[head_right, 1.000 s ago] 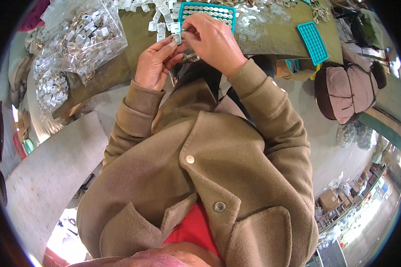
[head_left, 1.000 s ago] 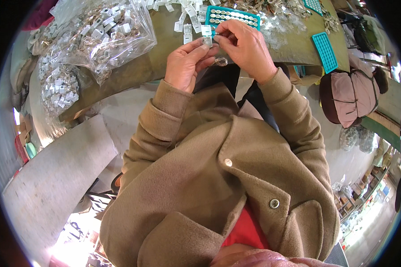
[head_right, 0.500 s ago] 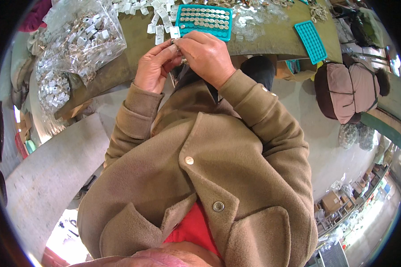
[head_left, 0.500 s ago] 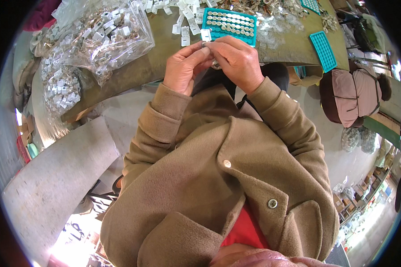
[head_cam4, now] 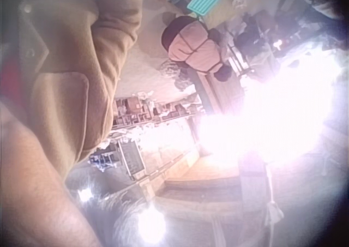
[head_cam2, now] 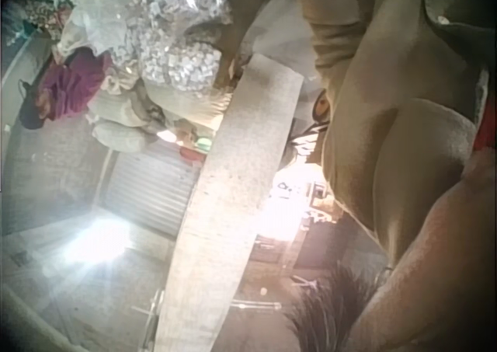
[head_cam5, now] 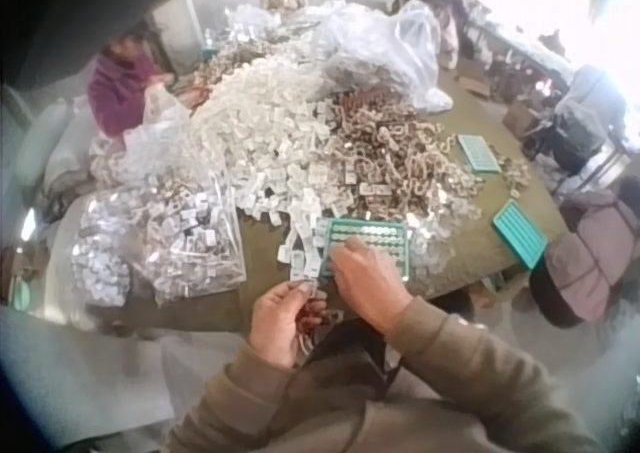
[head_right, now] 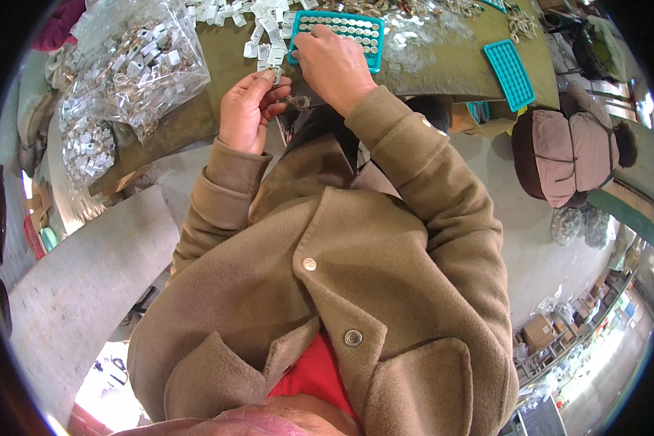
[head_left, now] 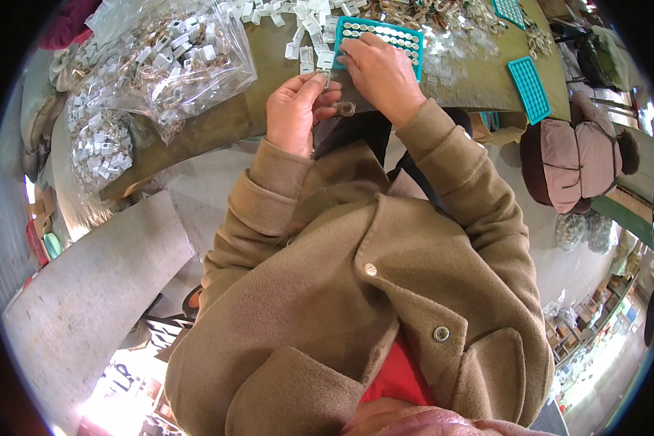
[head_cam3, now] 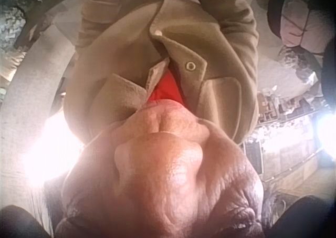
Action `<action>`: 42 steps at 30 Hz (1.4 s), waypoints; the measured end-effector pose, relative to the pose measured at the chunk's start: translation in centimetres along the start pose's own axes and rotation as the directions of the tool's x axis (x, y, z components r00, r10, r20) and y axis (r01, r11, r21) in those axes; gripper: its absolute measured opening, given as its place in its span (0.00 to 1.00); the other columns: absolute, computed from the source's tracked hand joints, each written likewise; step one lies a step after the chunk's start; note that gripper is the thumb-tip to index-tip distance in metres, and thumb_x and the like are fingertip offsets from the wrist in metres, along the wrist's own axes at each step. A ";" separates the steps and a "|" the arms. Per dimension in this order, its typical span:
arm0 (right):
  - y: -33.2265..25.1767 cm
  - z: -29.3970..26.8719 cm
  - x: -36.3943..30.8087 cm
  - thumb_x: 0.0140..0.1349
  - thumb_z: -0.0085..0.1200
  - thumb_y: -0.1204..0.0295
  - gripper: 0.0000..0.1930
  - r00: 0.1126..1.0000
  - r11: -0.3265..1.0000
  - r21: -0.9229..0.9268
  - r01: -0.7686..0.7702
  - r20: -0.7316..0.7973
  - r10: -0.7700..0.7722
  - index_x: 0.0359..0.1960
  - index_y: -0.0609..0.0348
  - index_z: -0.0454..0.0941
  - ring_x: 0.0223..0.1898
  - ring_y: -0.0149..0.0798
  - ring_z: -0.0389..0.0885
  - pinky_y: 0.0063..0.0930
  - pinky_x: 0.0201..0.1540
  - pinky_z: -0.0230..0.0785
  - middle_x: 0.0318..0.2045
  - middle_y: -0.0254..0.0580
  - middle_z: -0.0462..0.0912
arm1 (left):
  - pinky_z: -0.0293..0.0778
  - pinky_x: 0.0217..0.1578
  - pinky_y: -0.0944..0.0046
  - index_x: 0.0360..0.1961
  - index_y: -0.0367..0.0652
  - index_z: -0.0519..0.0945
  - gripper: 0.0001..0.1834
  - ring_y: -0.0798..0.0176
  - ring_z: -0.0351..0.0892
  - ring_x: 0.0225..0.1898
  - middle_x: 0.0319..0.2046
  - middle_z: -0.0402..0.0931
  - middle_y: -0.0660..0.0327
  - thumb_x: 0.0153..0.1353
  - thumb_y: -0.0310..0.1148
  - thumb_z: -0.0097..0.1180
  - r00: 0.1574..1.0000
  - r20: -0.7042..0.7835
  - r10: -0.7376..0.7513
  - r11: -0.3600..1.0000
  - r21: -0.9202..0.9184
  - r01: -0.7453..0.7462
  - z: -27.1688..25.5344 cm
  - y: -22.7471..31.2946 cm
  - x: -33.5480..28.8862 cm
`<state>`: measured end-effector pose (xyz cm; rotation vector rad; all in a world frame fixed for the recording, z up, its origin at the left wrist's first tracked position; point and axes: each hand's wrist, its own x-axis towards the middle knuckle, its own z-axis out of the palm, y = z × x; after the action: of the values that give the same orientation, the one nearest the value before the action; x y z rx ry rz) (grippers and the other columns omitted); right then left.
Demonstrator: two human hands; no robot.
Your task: The person repeatedly picks small white plastic housings and metal contacts from a table, inserts the contacts into the housings, and places the assembled units into a blue tray. The process is repeated continuously throughout the clip.
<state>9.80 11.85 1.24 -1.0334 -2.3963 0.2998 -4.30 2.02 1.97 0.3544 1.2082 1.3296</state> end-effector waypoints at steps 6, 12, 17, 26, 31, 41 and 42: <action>-0.1 0.2 0.3 0.59 0.55 0.69 0.06 1.000 1.000 0.023 -0.006 -0.013 0.006 0.33 0.56 0.74 0.29 0.54 0.81 0.45 0.30 0.75 0.28 0.48 0.78 | 0.82 0.34 0.72 0.44 0.36 0.78 0.11 0.69 0.84 0.37 0.38 0.83 0.57 0.68 0.33 0.54 1.000 0.024 0.013 1.000 -0.029 -0.012 0.0 -0.4 -0.1; 0.2 -0.3 0.2 0.61 0.56 0.73 0.05 0.993 0.985 0.167 -0.037 -0.104 0.055 0.37 0.57 0.80 0.31 0.47 0.82 0.35 0.34 0.75 0.32 0.44 0.83 | 0.82 0.38 0.70 0.46 0.34 0.77 0.11 0.65 0.84 0.42 0.42 0.82 0.53 0.67 0.30 0.55 0.997 0.058 -0.045 0.988 -0.144 0.053 0.1 -0.2 -0.3; -0.6 -2.2 -1.5 0.62 0.58 0.78 0.06 0.953 0.731 0.629 -0.265 0.056 0.298 0.39 0.61 0.83 0.35 0.25 0.81 0.20 0.38 0.73 0.32 0.34 0.85 | 0.82 0.40 0.70 0.49 0.32 0.76 0.14 0.64 0.84 0.43 0.42 0.82 0.53 0.65 0.28 0.56 0.998 0.059 -0.036 0.994 -0.096 0.042 0.7 -0.3 -0.7; -1.9 -3.5 -3.6 0.56 0.58 0.82 0.08 0.962 0.868 0.495 -0.028 -0.223 0.159 0.38 0.61 0.80 0.34 0.36 0.82 0.26 0.39 0.74 0.33 0.39 0.83 | 0.81 0.40 0.71 0.48 0.32 0.79 0.14 0.67 0.83 0.40 0.40 0.82 0.57 0.64 0.29 0.59 0.992 0.119 -0.037 0.997 -0.063 0.045 2.5 -0.8 -1.5; -1.4 -3.7 -3.8 0.53 0.58 0.81 0.08 0.943 0.943 0.281 0.178 -0.323 -0.081 0.35 0.57 0.80 0.36 0.46 0.81 0.34 0.39 0.74 0.33 0.40 0.82 | 0.81 0.41 0.70 0.47 0.33 0.80 0.13 0.69 0.82 0.38 0.40 0.82 0.58 0.63 0.27 0.60 0.994 0.108 -0.016 0.994 -0.104 0.027 3.0 -1.3 -1.7; -0.6 -4.6 -4.3 0.54 0.60 0.79 0.09 0.993 0.825 0.564 -0.024 -0.084 0.086 0.37 0.58 0.77 0.33 0.40 0.80 0.28 0.36 0.73 0.30 0.38 0.80 | 0.81 0.47 0.66 0.52 0.29 0.77 0.16 0.64 0.83 0.43 0.45 0.81 0.54 0.65 0.25 0.56 0.980 0.109 0.168 0.986 -0.035 -0.165 3.7 -2.6 -1.9; -0.4 -4.6 -4.2 0.55 0.61 0.78 0.10 0.983 0.745 0.655 -0.125 -0.018 0.181 0.38 0.58 0.76 0.33 0.36 0.79 0.27 0.36 0.73 0.31 0.37 0.79 | 0.81 0.46 0.66 0.52 0.29 0.77 0.16 0.64 0.83 0.43 0.44 0.81 0.54 0.65 0.25 0.56 0.973 0.122 0.194 0.981 -0.024 -0.193 3.6 -2.6 -2.0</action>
<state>14.48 8.51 3.73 -0.8701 -1.8845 1.0520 0.46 1.06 2.26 0.5496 1.0824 1.4591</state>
